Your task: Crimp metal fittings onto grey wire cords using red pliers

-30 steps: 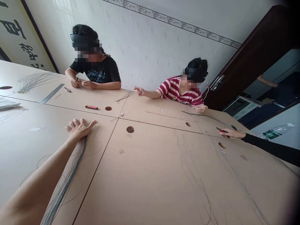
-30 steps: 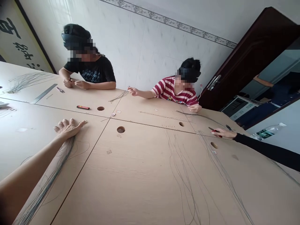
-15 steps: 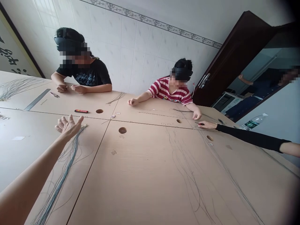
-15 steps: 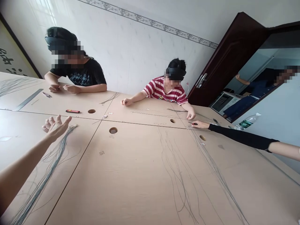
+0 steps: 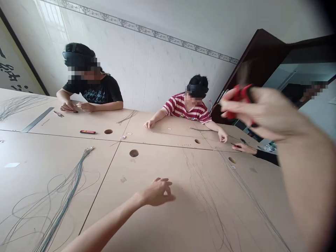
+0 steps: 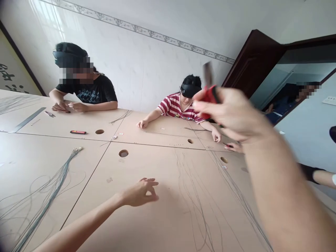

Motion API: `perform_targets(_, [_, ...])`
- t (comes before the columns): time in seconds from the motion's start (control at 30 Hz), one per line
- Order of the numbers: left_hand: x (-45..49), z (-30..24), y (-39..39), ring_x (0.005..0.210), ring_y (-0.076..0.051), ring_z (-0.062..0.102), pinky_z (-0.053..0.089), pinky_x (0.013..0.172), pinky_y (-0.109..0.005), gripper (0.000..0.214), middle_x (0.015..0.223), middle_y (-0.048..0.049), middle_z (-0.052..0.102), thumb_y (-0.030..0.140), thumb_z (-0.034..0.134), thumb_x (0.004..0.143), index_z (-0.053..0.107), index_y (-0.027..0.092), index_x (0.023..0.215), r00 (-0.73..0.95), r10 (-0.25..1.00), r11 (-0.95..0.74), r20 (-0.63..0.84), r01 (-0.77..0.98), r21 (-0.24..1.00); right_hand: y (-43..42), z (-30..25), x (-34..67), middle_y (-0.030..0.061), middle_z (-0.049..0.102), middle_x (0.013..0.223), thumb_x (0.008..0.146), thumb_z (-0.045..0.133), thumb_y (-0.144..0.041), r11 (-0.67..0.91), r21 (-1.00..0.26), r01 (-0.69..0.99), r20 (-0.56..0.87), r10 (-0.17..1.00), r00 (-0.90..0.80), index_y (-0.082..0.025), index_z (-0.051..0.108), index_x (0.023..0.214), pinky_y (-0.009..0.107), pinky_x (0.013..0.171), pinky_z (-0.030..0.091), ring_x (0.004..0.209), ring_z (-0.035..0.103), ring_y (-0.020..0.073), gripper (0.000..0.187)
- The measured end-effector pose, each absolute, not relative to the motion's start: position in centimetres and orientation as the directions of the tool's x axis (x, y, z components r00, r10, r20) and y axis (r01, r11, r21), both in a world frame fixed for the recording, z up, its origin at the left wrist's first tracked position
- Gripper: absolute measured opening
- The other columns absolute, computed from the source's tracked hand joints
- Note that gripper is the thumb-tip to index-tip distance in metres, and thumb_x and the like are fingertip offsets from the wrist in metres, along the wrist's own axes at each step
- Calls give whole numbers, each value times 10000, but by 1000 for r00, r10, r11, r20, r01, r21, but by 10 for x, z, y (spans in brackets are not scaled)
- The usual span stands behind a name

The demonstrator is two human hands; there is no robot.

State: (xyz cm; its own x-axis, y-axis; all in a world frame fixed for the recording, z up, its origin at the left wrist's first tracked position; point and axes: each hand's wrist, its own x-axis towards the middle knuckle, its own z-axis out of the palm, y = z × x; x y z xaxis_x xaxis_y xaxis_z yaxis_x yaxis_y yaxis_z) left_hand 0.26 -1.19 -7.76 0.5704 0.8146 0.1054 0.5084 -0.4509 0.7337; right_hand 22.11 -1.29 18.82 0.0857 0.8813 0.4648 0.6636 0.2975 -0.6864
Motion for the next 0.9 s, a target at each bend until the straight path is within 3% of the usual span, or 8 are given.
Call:
perform_targets(0.07, [-10,-46,-4,1015,-240,649,505,812,-318,416,1157,-92,692,517,446,886,736,223,935,487,854,-430,184,461,776,3,176,197,-35,531,703,815,640,-200,318,-793,520,324,942,-82,-134,605,872,250,573,380,585,474,40,93])
perform_targets(0.13, [-29,-8,4,1102,-225,600,471,884,-333,502,1203,-92,664,483,270,960,669,220,1115,305,910,-394,282,416,820,19,161,175,-27,539,738,770,680,-227,365,-817,446,300,930,-213,-154,603,834,244,583,391,618,474,61,124])
perform_targets(0.2, [-45,24,7,1142,-232,571,454,913,-323,385,1187,-71,672,482,427,920,679,234,1072,27,936,-350,351,194,917,31,146,157,-17,546,765,763,681,-269,404,-819,408,272,898,-346,-171,612,825,243,592,396,654,483,84,135])
perform_targets(0.27, [-51,43,3,1183,-240,541,442,934,-326,289,1197,-50,667,449,542,872,690,255,1028,-73,932,-353,356,58,934,39,133,142,-9,556,783,767,671,-288,417,-825,382,234,867,-440,-181,614,820,249,623,409,693,498,104,133])
perform_targets(0.4, [-46,45,-4,1141,-246,568,470,879,-334,278,1193,-59,659,386,566,867,658,274,1105,5,955,-295,295,-50,954,46,112,123,-1,576,833,783,646,-325,406,-852,331,181,822,-540,-192,598,837,282,720,432,787,532,137,151])
perform_targets(0.5, [-44,36,-1,867,-185,639,494,742,-293,279,1020,-57,696,369,575,864,651,249,1104,58,962,-260,265,-85,962,47,99,117,-5,578,837,806,614,-329,375,-860,345,137,822,-552,-198,590,860,301,753,430,800,535,142,144])
perform_targets(0.63, [-50,31,5,518,-105,458,353,463,-235,229,726,-23,654,417,606,834,686,218,913,29,976,-216,216,-10,976,45,91,113,-20,561,769,827,583,-309,377,-837,397,107,823,-558,-202,583,839,274,687,409,728,511,127,107])
perform_targets(0.9, [-60,26,7,511,-111,390,248,438,-237,270,601,4,499,450,600,823,629,206,709,-35,983,-176,180,94,980,44,82,110,-10,556,778,829,596,-375,387,-849,360,148,828,-541,-210,590,839,258,637,389,722,503,135,166])
